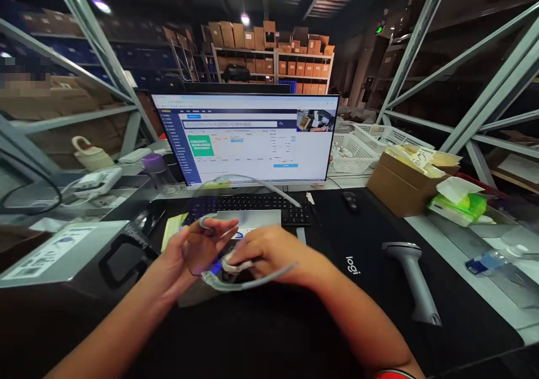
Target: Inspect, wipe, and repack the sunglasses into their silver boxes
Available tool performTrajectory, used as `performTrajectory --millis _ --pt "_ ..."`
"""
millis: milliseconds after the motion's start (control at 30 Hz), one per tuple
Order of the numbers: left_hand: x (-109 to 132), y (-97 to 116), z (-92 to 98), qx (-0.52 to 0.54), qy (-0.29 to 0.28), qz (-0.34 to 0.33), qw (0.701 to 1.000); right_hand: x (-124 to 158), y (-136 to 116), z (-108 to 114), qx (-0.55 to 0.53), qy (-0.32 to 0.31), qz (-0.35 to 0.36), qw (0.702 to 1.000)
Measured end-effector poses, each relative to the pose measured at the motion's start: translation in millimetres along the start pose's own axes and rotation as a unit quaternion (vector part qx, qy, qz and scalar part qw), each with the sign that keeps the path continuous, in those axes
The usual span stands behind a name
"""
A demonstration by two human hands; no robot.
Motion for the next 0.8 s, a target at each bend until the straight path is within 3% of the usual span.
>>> performTrajectory --millis 67,100,200,300,400,467,500,600,633,700,800 --pt "-4.2 10.0 2.2 0.028 0.025 -0.020 0.999 12.9 30.7 10.4 0.049 -0.121 -0.122 0.984" --pt "-5.6 14.6 3.1 0.040 0.034 -0.029 0.998 23.3 50.2 19.2 0.097 -0.160 -0.203 0.961" --pt "-7.2 23.3 7.9 0.061 0.067 -0.049 0.995 58.1 101.1 50.9 0.229 -0.200 -0.407 0.861" --pt "-6.7 22.3 15.1 0.070 0.105 -0.051 0.991 79.0 125.1 67.8 0.278 -0.214 -0.481 0.804" --pt "-6.3 19.0 21.0 0.080 0.145 -0.039 0.985 86.1 115.8 80.5 0.319 -0.202 -0.501 0.779" --pt "-5.3 19.5 26.1 0.082 0.196 -0.026 0.977 81.7 87.3 86.3 0.350 -0.159 -0.473 0.793" --pt "-4.4 21.5 28.7 0.082 0.227 -0.025 0.970 75.5 66.5 86.7 0.362 -0.122 -0.433 0.816" --pt "-0.7 33.1 33.3 0.085 0.298 -0.063 0.949 48.8 -16.8 80.2 0.388 0.071 -0.201 0.897" --pt "0.8 36.8 33.4 0.087 0.309 -0.083 0.944 42.3 -42.4 73.1 0.395 0.126 -0.119 0.902" --pt "4.4 39.1 31.2 0.086 0.315 -0.102 0.940 28.6 -73.6 48.2 0.412 0.156 0.005 0.898" --pt "10.2 30.5 24.0 0.074 0.295 -0.070 0.950 7.2 -77.4 9.6 0.445 0.124 0.114 0.880"
Point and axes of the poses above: each hand's wrist, its own x-axis away from the middle knuckle, its own z-axis out of the back of the hand, y = z × x, the point moved 7 cm from there along -x, towards the middle knuckle, and after that the axes turned 15 degrees about x, right-handed, at the moved point
